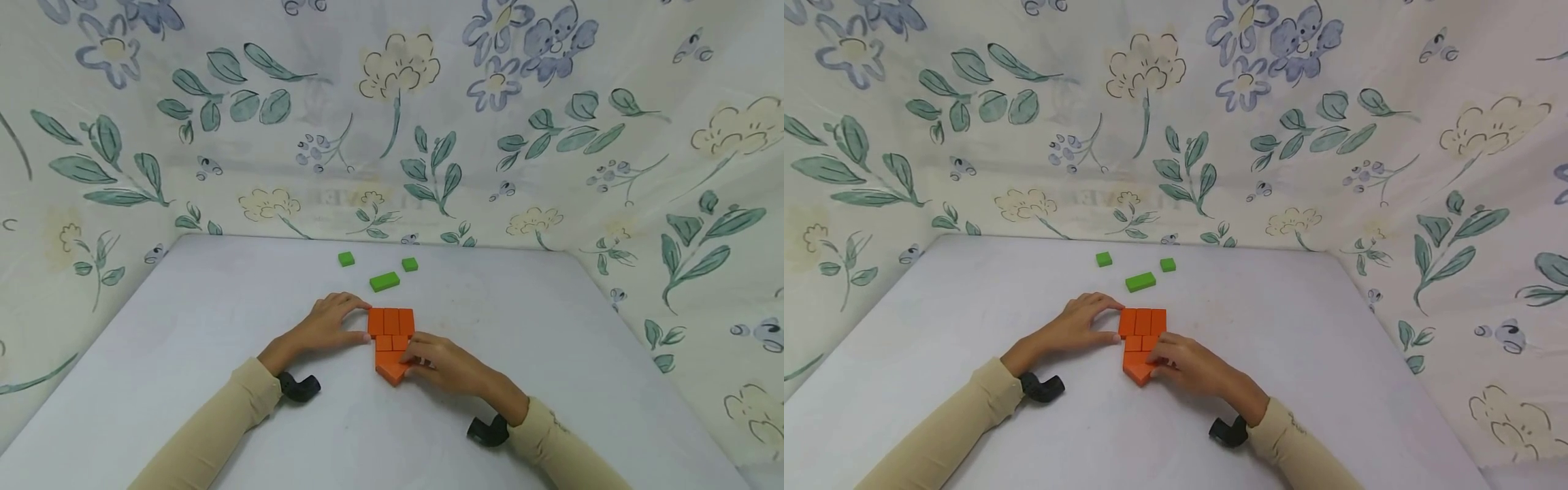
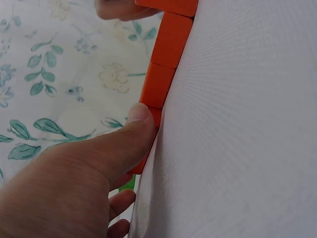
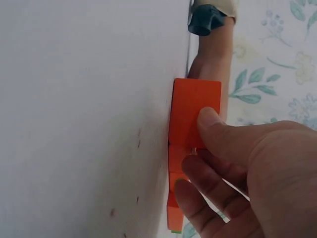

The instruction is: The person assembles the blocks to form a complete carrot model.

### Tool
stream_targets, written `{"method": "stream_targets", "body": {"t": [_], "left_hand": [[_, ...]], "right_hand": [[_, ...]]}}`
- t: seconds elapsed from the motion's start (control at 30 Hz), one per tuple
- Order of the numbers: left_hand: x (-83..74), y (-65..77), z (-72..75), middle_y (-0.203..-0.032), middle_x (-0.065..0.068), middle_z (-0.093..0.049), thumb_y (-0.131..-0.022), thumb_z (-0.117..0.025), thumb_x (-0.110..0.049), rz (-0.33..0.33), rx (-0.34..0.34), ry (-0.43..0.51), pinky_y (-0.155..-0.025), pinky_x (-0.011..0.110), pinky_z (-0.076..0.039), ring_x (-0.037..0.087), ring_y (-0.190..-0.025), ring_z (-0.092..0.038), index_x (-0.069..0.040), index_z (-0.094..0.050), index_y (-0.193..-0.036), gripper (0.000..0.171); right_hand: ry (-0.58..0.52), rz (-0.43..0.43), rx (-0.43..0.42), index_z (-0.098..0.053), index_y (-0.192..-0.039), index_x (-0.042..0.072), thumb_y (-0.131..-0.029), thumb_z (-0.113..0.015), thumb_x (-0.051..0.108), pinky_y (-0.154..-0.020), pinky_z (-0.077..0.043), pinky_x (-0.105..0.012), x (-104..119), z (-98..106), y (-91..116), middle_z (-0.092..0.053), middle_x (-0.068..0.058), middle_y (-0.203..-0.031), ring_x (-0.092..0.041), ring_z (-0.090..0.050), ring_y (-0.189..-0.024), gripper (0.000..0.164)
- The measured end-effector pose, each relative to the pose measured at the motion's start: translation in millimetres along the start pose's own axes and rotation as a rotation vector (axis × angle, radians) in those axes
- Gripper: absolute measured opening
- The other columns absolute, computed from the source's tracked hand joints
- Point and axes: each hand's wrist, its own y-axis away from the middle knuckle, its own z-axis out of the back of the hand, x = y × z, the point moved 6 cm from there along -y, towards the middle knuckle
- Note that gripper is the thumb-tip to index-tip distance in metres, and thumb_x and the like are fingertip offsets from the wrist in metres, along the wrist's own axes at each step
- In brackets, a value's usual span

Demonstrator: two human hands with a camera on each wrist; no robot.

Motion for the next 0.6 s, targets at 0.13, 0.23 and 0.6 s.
{"method": "stream_targets", "body": {"t": [0.13, 0.23, 0.6], "left_hand": [[-0.5, -0.3, 1.6, -0.143, 0.006, -0.052, -0.085, -0.072, -0.056, 0.003, -0.003, 0.004, -0.104, 0.053, -0.033, 0.029, -0.135, -0.043, -0.024, -0.056, -0.137, 0.063], [0.5, -0.5, 0.4, -0.144, 0.006, -0.052, -0.085, -0.072, -0.055, 0.008, -0.002, 0.004, -0.105, 0.053, -0.033, 0.028, -0.135, -0.042, -0.024, -0.056, -0.138, 0.063], [1.6, -0.3, -1.9, -0.144, 0.005, -0.052, -0.085, -0.070, -0.059, 0.007, -0.001, -0.007, -0.105, 0.053, -0.033, 0.029, -0.135, -0.043, -0.026, -0.056, -0.138, 0.064]], "right_hand": [[0.012, 0.013, -0.013, -0.072, -0.106, 0.011, -0.090, -0.073, 0.011, -0.074, -0.050, -0.016, -0.1, -0.7, -1.0, -0.061, 0.001, -0.097, -0.006, -0.053, -0.083, 0.016], [0.025, 0.018, -0.016, -0.071, -0.106, 0.011, -0.090, -0.074, 0.011, -0.073, -0.048, -0.015, 1.2, -0.9, -0.8, -0.060, 0.002, -0.096, -0.005, -0.052, -0.082, 0.016], [0.060, 0.043, -0.019, -0.069, -0.107, 0.012, -0.090, -0.074, 0.013, -0.076, -0.048, -0.015, 0.8, -3.2, 1.3, -0.060, 0.002, -0.097, -0.004, -0.051, -0.085, 0.018]]}}
